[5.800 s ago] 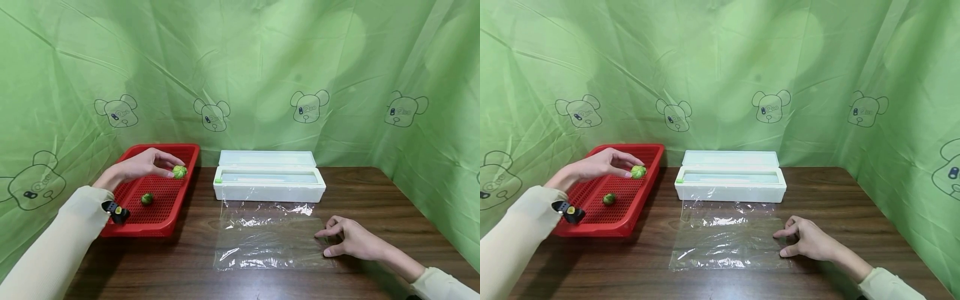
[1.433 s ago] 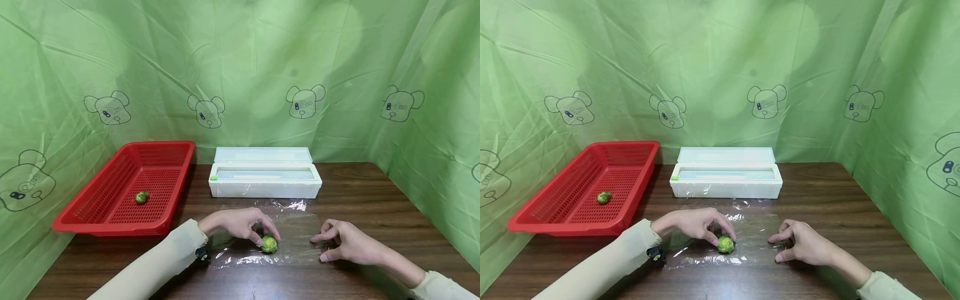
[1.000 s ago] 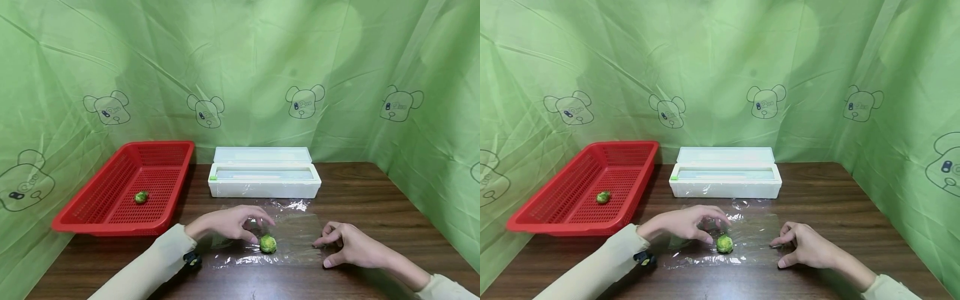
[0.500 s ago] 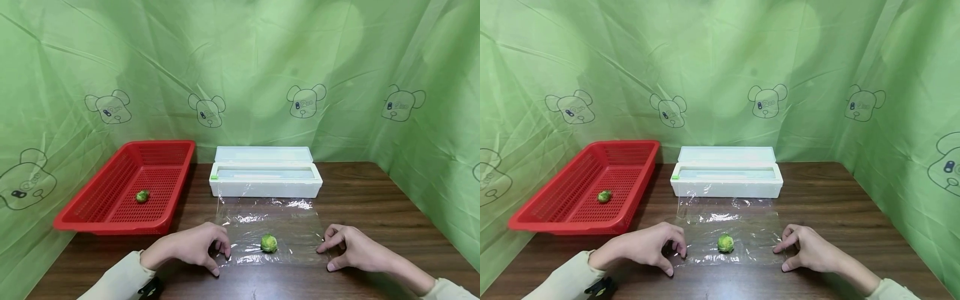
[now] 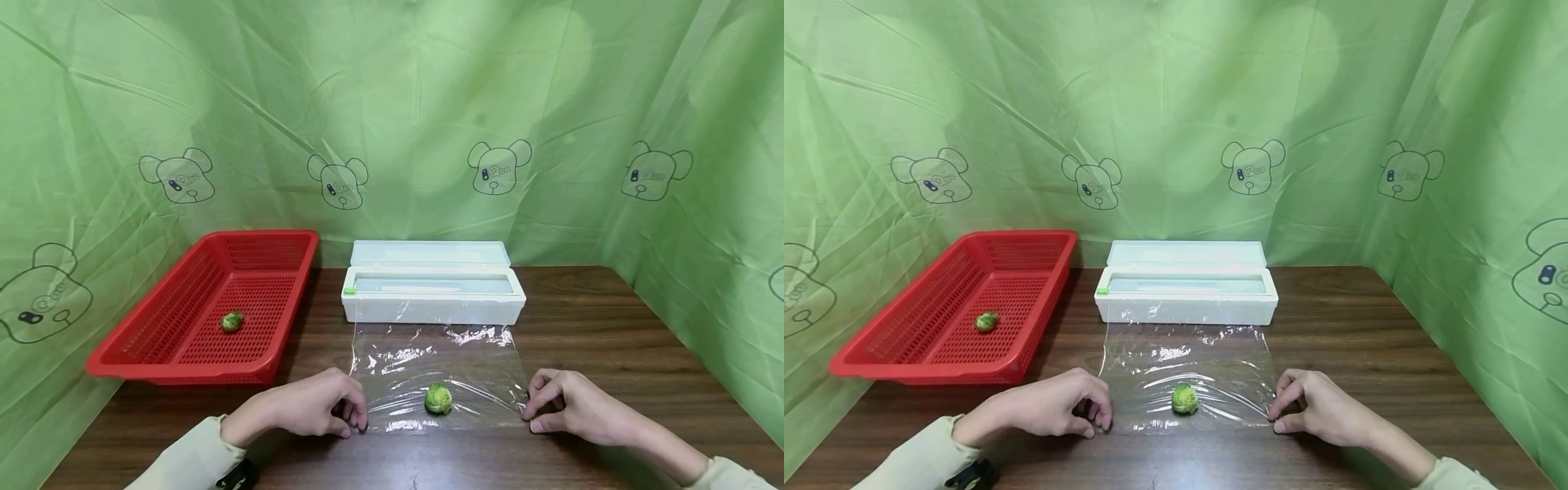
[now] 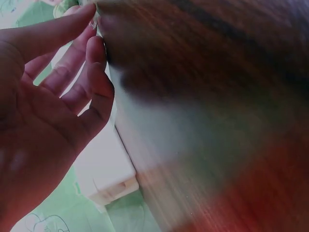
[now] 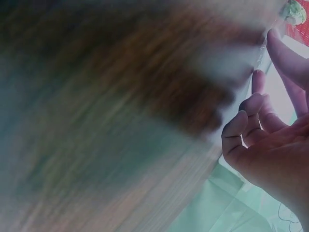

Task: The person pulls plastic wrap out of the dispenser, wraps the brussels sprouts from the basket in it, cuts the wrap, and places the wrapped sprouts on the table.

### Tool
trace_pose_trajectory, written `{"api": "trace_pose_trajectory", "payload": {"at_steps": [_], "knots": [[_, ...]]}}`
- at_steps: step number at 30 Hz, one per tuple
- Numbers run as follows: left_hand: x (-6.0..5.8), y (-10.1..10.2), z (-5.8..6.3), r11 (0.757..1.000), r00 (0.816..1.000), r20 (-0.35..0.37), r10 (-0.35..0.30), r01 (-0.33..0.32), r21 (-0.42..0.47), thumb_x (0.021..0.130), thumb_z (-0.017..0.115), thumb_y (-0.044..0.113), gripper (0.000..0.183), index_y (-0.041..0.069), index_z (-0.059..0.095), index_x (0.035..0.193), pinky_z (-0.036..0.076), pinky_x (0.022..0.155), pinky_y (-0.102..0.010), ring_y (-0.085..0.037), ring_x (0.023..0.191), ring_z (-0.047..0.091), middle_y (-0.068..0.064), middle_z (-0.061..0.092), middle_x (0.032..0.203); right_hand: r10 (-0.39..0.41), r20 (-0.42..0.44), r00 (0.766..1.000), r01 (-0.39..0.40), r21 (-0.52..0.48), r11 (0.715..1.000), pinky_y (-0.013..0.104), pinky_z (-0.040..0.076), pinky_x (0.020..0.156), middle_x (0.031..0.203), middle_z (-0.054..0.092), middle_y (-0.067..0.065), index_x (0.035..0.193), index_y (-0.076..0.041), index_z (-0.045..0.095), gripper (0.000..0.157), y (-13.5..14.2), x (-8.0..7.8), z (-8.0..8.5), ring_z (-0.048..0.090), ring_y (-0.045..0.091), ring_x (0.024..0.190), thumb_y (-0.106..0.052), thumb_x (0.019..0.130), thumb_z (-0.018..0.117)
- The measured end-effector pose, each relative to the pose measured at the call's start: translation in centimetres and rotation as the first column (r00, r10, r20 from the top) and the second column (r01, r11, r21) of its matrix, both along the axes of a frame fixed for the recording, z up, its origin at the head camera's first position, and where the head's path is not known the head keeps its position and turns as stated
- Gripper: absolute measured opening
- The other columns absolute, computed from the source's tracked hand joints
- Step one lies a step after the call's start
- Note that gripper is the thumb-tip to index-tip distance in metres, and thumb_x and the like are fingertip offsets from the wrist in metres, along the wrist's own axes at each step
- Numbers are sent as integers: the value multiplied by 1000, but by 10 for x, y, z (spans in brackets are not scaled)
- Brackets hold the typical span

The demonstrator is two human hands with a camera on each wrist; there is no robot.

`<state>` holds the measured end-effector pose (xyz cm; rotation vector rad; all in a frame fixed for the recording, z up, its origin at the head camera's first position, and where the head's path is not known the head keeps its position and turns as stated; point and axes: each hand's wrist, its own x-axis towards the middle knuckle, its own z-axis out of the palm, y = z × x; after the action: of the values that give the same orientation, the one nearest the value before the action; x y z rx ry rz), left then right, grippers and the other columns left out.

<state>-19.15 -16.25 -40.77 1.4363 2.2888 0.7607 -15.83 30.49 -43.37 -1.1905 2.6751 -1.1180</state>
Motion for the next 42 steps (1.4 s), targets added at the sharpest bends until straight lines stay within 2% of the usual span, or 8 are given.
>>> {"api": "trace_pose_trajectory", "payload": {"at_steps": [5, 10, 14, 18, 20, 26, 35, 42], "knots": [[0, -1, -1, 1000, 1000, 10, -6, 5, 21, 84, 72, -13, 32, 17, 75, 93, 53, 68, -17, 6, 76, 59, 17, 64, 83, 2, 30, 1000, -1, -8, 1000, 27, 50, 72, 92, 64, -11, 87, -28, 79, 16, -2, -1, 2, 61, 10, 85, -15, 86, 87], [-1, -3, -2, 999, 1000, 15, 0, -1, 45, 85, 72, -13, 31, 17, 75, 95, 54, 73, -18, 4, 81, 60, 15, 65, 87, 2, 65, 998, -1, -10, 1000, 27, 52, 74, 95, 66, -9, 88, -29, 78, 14, -2, -2, 8, 63, 11, 88, -16, 90, 85], [-2, -7, 0, 998, 999, 32, 25, -27, 51, 88, 72, -9, 30, 19, 74, 98, 55, 76, -21, 2, 84, 60, 14, 67, 91, 16, 85, 996, -16, 0, 1000, 26, 53, 84, 99, 71, -7, 89, -28, 76, 13, -3, -5, 13, 67, 14, 96, -16, 92, 83], [-4, -9, 2, 996, 998, 40, 56, -58, 63, 91, 72, -7, 29, 21, 72, 99, 54, 79, -23, 0, 87, 60, 14, 67, 93, -7, 106, 994, 6, 14, 1000, 23, 51, 92, 105, 75, -5, 88, -29, 75, 15, -4, -7, 18, 69, 16, 104, -16, 92, 82], [-5, -9, 3, 995, 997, 43, 62, -65, 73, 91, 73, -7, 28, 20, 71, 99, 55, 80, -24, -1, 87, 60, 12, 67, 93, -21, 135, 991, 21, 3, 1000, 24, 53, 86, 108, 76, -2, 89, -27, 75, 15, -4, -8, 20, 70, 16, 102, -14, 93, 82], [-7, -10, 4, 994, 998, 41, 51, -55, 96, 90, 73, -7, 28, 19, 64, 94, 55, 82, -25, -2, 89, 59, 12, 63, 92, -26, 245, 969, 40, -51, 998, 29, 51, 61, 109, 77, 5, 90, -19, 75, 11, -5, -13, 21, 64, 12, 75, -10, 95, 78], [-10, -11, 3, 995, 998, 49, 43, -47, 86, 96, 70, -2, 22, 20, 72, 98, 53, 92, -30, -3, 97, 60, 14, 64, 99, -29, 367, 930, 72, -105, 992, 30, 55, 64, 96, 76, 7, 96, -7, 74, 6, -6, -18, 21, 67, 15, 77, -2, 97, 71], [-13, -13, 3, 995, 997, 50, 63, -66, 73, 98, 69, 1, 24, 22, 79, 102, 51, 95, -32, -3, 100, 60, 15, 64, 101, -40, 406, 913, 95, -115, 989, 32, 56, 64, 91, 76, 10, 97, 0, 71, 5, -5, -20, 21, 69, 19, 75, -4, 98, 72]]}}
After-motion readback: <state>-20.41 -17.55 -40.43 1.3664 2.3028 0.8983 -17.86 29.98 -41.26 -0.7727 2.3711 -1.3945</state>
